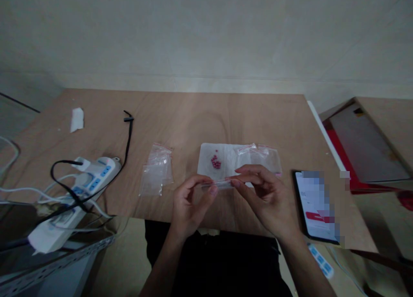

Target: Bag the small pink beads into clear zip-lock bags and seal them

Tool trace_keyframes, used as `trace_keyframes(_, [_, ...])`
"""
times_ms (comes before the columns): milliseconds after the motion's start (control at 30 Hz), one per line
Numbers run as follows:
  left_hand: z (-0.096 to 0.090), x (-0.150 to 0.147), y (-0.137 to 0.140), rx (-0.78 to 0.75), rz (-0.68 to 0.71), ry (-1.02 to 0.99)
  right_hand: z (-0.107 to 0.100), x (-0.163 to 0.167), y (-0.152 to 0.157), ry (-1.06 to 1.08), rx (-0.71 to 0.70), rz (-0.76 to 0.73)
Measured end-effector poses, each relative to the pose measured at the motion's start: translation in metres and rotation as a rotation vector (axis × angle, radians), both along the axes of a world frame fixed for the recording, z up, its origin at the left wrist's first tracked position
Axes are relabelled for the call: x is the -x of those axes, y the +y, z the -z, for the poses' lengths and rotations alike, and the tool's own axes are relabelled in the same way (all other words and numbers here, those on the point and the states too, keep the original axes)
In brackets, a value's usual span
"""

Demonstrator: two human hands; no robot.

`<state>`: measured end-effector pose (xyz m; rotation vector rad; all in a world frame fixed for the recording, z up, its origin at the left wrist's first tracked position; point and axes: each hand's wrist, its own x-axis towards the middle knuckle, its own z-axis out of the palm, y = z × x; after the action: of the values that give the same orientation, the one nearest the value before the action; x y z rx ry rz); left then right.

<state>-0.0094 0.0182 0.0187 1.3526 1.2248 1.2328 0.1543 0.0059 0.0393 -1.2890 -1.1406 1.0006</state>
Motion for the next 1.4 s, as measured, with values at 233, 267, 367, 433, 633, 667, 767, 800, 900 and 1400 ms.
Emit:
trace_keyframes(233, [-0.004,0.0,0.001,-0.041,-0.01,0.04,0.005,0.005,0.001,0.097,0.138,-0.097])
trace_keyframes(267, [-0.003,0.0,0.0,-0.034,-0.01,0.039,0.007,0.006,0.001,0.107,0.139,-0.102])
trace_keyframes(367, [0.0,-0.001,-0.002,0.023,-0.012,0.019,0.009,0.01,-0.001,0.118,0.094,-0.089])
trace_keyframes(433, [0.0,-0.001,-0.001,0.054,0.028,-0.009,0.009,0.012,-0.003,0.085,0.045,-0.084])
trace_keyframes(633, [-0.01,-0.001,0.004,-0.014,0.06,0.092,0.011,0.017,-0.005,-0.022,-0.02,-0.073])
trace_keyframes(667, [-0.011,-0.002,0.005,-0.035,0.047,0.126,0.011,0.018,-0.006,-0.018,-0.021,-0.064])
trace_keyframes(767, [-0.013,-0.004,0.004,-0.114,0.033,0.237,0.011,0.017,-0.009,-0.063,-0.054,-0.037])
trace_keyframes(800, [-0.013,-0.005,0.003,-0.144,0.031,0.277,0.01,0.016,-0.01,-0.097,-0.072,-0.03])
trace_keyframes(900, [-0.014,-0.007,0.002,-0.203,0.033,0.351,0.008,0.012,-0.012,-0.177,-0.114,-0.027])
trace_keyframes(1400, [-0.003,0.01,0.008,0.002,-0.046,0.303,0.013,0.004,-0.004,-0.231,-0.078,0.081])
